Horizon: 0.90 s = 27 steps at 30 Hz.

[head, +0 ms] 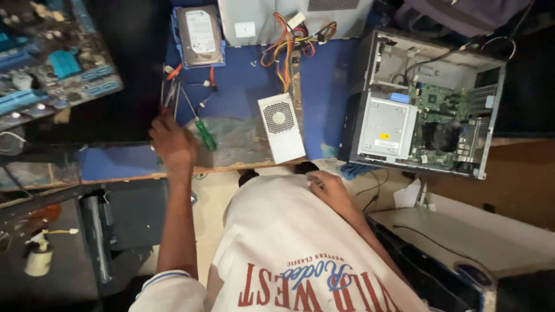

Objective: The person removes screws from a power supply unit using a screwdriver, then installs the power supply into a computer case and secures it with screws. The person also handles the power supply cables and positions the case on the workbench.

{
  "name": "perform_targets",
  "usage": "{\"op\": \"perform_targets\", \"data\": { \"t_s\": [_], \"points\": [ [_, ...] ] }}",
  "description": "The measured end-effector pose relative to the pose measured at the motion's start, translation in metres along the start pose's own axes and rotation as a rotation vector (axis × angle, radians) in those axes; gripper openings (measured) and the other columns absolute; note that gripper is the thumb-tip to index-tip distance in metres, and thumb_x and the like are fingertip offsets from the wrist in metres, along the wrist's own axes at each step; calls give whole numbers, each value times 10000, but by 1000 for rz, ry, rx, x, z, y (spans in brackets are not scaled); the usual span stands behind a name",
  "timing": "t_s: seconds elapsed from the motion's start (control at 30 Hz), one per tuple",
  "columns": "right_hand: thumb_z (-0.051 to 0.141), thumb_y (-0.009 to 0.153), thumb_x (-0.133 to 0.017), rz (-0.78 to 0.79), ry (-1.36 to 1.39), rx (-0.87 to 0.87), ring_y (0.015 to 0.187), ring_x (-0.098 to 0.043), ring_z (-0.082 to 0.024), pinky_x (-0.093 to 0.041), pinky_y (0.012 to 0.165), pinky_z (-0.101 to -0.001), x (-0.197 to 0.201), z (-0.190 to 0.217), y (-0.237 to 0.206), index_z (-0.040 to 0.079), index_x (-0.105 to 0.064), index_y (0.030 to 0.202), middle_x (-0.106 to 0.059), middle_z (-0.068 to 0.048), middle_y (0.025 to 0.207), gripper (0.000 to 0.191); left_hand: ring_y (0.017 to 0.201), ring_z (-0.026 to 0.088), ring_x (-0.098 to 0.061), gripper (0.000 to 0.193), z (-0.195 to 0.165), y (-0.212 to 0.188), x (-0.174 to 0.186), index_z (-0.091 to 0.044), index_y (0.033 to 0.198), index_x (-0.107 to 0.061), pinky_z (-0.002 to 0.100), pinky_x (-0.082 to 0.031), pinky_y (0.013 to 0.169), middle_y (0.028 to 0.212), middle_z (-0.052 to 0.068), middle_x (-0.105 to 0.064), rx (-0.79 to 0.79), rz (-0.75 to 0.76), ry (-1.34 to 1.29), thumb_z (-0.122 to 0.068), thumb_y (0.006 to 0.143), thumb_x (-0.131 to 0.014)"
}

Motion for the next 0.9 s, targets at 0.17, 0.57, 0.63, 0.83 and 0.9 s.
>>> {"op": "perform_targets", "data": {
  "t_s": [0.17,0.57,0.63,0.83,0.9],
  "points": [
    [168,922,-684,-1,-30,-3,927,-754,-274,-607,765,-367,62,-19,3,18,-687,1183,-742,-174,1106,301,1317,403,-473,635,-85,-31,-36,-163,1428,-572,623,-414,989,1464,148,-524,-289,11,0,-404,853,-696],
    [148,920,-683,-79,-13,78,952,-760,-227,-590,797,-344,220,-74,0,48,-698,1195,-768,-136,1060,293,1269,457,-475,720,-139,-34,-47,-50,1445,-523,671,-382,926,1421,237,-551,243,100,-75,-493,903,-695],
    [143,924,-683,-113,3,87,963,-758,-218,-586,817,-340,247,-85,7,47,-701,1195,-773,-135,1063,288,1341,463,-468,802,-204,-37,-38,-16,1532,-439,660,-371,1059,1479,264,-508,220,-52,-271,-546,989,-699],
    [184,963,-705,-291,-96,169,1057,-703,-283,-547,908,-387,302,-106,69,13,-691,1200,-727,-158,1146,292,1333,495,-414,1169,-349,-39,-47,-98,1556,-291,633,-381,1024,1458,301,-406,434,99,-356,-634,677,-845],
    [260,960,-728,-365,-267,185,1157,-624,-352,-494,991,-445,303,-107,94,-13,-693,1177,-682,-185,1210,350,1322,485,-417,1168,-360,-37,-44,-112,1576,-281,629,-392,1005,1472,301,-391,486,122,-314,-561,664,-856]
  ]
}}
Point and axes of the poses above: each hand's wrist, its own y-axis towards the middle knuckle, its own x-axis out of the back of the hand, z = x × y, the point moved 8 cm from there along y, towards the middle knuckle
